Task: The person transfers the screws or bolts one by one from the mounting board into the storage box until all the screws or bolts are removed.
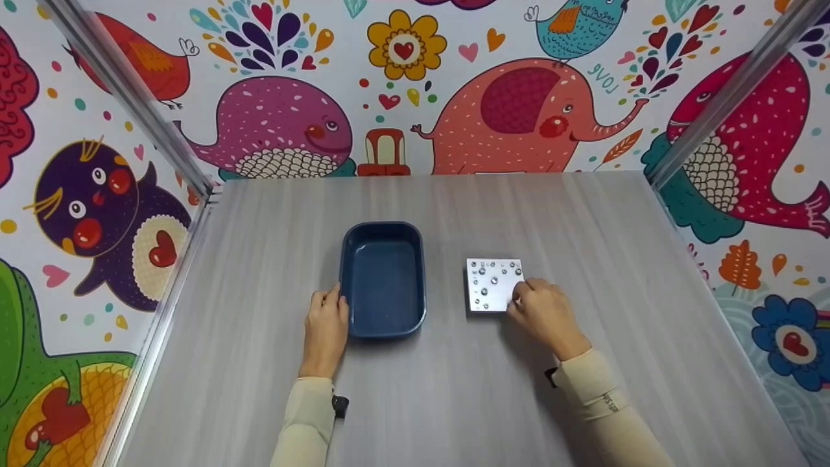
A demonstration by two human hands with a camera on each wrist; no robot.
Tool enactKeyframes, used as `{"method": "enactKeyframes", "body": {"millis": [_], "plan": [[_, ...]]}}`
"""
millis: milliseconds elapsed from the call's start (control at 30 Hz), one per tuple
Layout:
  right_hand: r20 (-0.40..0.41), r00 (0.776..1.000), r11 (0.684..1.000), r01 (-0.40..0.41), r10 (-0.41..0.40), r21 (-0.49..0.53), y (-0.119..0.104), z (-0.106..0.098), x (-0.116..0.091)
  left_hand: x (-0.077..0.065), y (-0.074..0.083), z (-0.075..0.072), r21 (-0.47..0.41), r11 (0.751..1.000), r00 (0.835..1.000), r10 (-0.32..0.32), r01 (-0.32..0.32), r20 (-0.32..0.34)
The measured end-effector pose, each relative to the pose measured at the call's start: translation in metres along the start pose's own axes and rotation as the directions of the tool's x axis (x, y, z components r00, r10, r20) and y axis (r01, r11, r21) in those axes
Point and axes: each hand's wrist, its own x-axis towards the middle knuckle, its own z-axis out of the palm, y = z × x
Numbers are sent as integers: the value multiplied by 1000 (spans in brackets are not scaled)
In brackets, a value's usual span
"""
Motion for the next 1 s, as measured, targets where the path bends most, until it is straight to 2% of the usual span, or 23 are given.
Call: {"method": "enactKeyframes", "body": {"millis": [233,367,600,800,1000], "plan": [[-4,1000,999,10,-9,35,-11,-18,15,0,0,-1,-9,1000,1000,-11,11,5],[-27,998,997,61,-60,47,-23,-19,27,0,1,-1,-11,1000,1000,-15,15,7],[-69,985,984,162,-157,71,-58,-9,58,0,2,-3,-10,1000,1000,-24,24,11],[-39,974,967,226,-223,120,-91,3,80,-1,2,0,-4,1000,1000,-19,19,-2],[24,969,960,241,-247,142,-114,15,87,-1,1,-1,3,1000,1000,-1,1,-13]]}}
